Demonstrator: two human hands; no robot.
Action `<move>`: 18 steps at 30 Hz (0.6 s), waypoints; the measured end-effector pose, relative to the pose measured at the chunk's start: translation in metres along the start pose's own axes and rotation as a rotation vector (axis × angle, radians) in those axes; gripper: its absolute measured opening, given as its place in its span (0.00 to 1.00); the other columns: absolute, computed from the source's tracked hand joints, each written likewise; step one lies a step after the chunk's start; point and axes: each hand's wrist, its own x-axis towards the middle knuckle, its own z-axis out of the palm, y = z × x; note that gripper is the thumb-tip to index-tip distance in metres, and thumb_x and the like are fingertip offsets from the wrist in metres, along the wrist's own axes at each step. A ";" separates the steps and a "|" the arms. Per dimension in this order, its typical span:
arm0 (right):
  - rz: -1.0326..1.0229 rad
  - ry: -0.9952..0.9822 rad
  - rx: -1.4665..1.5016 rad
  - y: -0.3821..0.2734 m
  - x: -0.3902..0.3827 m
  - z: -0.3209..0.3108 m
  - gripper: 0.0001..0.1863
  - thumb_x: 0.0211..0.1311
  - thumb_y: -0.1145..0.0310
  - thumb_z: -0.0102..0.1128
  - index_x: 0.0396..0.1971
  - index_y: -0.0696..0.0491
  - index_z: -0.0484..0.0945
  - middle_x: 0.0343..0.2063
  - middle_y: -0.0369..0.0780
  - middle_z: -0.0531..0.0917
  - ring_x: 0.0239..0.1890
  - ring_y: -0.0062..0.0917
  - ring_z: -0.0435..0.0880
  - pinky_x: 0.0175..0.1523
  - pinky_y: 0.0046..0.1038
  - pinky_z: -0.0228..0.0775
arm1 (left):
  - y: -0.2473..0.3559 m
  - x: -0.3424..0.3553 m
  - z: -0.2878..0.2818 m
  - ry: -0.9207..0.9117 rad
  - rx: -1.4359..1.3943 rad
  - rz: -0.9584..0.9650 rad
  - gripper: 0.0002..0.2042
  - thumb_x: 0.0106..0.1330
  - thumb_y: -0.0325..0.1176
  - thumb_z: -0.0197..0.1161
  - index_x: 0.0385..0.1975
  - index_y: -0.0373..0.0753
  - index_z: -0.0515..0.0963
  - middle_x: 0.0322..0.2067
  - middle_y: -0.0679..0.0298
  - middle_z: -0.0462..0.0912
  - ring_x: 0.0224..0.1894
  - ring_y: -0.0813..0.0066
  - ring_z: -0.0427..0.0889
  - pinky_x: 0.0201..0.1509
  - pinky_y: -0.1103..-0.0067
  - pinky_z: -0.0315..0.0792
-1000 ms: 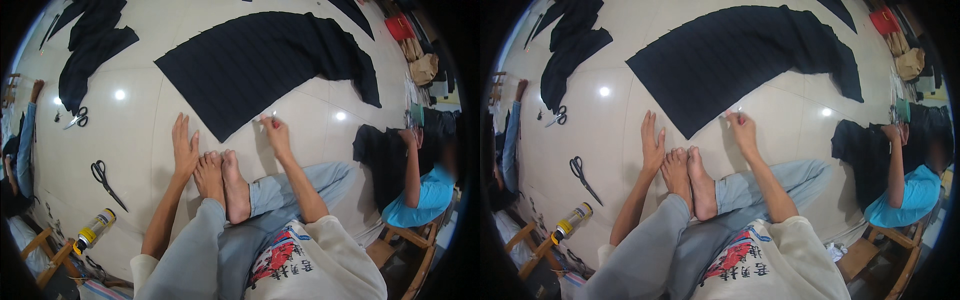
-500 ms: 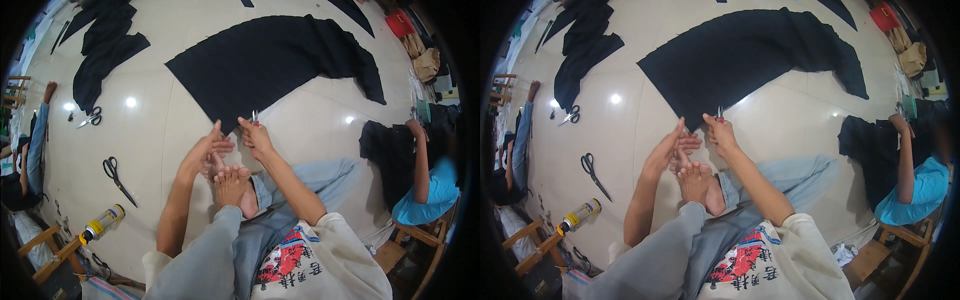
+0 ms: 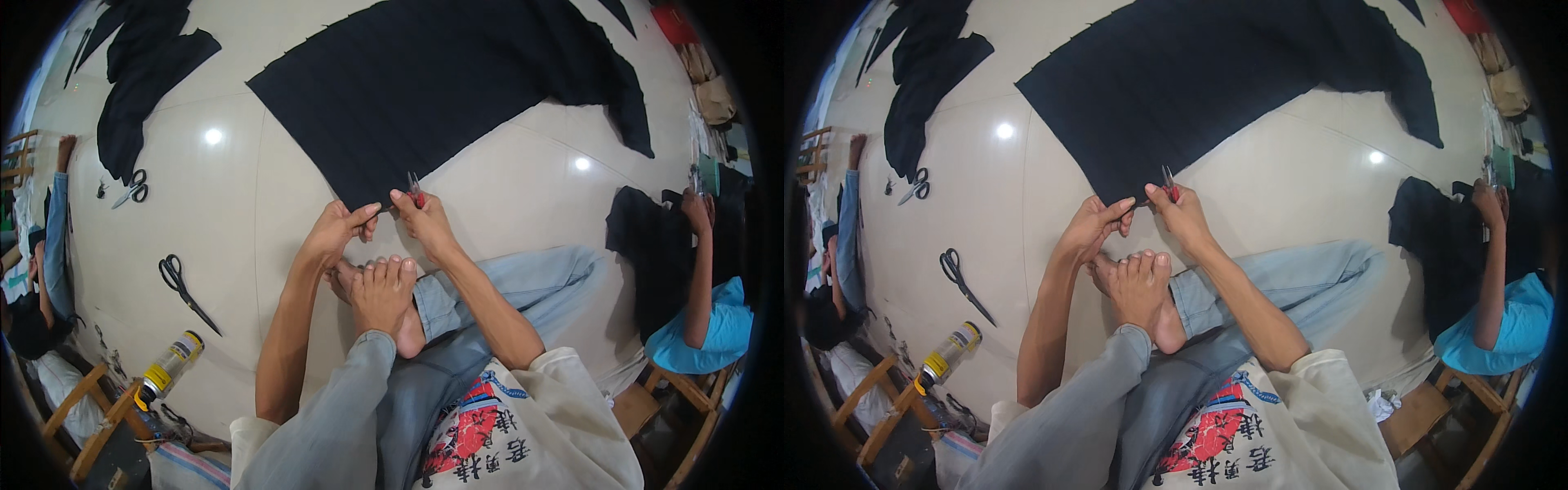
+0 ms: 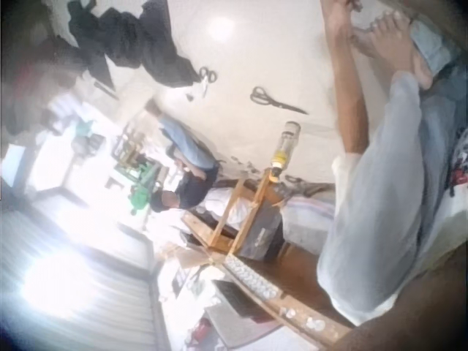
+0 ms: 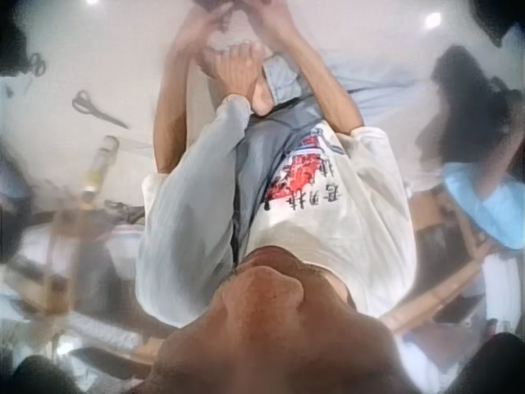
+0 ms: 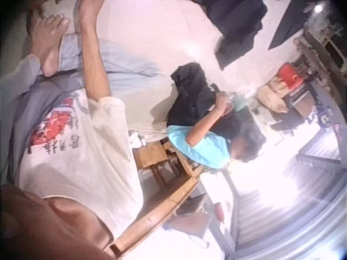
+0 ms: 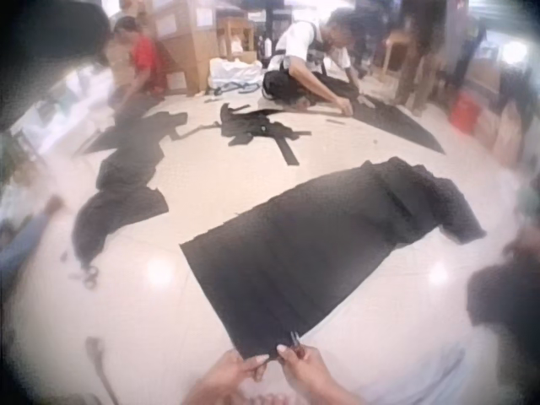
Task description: The person sits on the floor and uses small scissors to trim the edges of a large piece of black fabric. They repeatedly snip small sections along the edge, occasionally adjusting the fabric's position.
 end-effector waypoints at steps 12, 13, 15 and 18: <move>0.053 -0.068 -0.025 -0.003 -0.001 -0.006 0.21 0.69 0.51 0.63 0.26 0.55 0.77 0.19 0.28 0.72 0.22 0.10 0.65 0.27 0.18 0.58 | 0.005 -0.005 -0.007 -0.069 0.002 -0.058 0.12 0.67 0.35 0.69 0.24 0.34 0.82 0.22 0.64 0.81 0.26 0.79 0.75 0.39 0.80 0.73; 0.072 -0.073 -0.026 -0.005 -0.001 -0.009 0.21 0.68 0.51 0.63 0.26 0.55 0.77 0.18 0.28 0.72 0.21 0.10 0.65 0.26 0.18 0.57 | 0.006 -0.003 -0.006 -0.076 0.009 -0.058 0.12 0.66 0.35 0.69 0.24 0.34 0.82 0.22 0.64 0.81 0.26 0.79 0.75 0.39 0.80 0.73; 0.099 -0.064 -0.052 -0.004 -0.002 -0.015 0.22 0.68 0.50 0.63 0.26 0.55 0.77 0.18 0.27 0.71 0.20 0.10 0.63 0.25 0.18 0.55 | 0.005 0.001 -0.004 -0.094 0.019 -0.061 0.12 0.66 0.35 0.69 0.25 0.34 0.83 0.22 0.63 0.82 0.27 0.79 0.76 0.39 0.80 0.73; 0.111 -0.061 -0.029 -0.008 -0.005 -0.009 0.22 0.70 0.49 0.60 0.28 0.55 0.77 0.17 0.26 0.68 0.19 0.09 0.61 0.24 0.17 0.53 | 0.006 -0.006 -0.006 -0.079 0.015 -0.058 0.11 0.67 0.34 0.68 0.25 0.34 0.83 0.23 0.64 0.81 0.28 0.79 0.76 0.39 0.80 0.72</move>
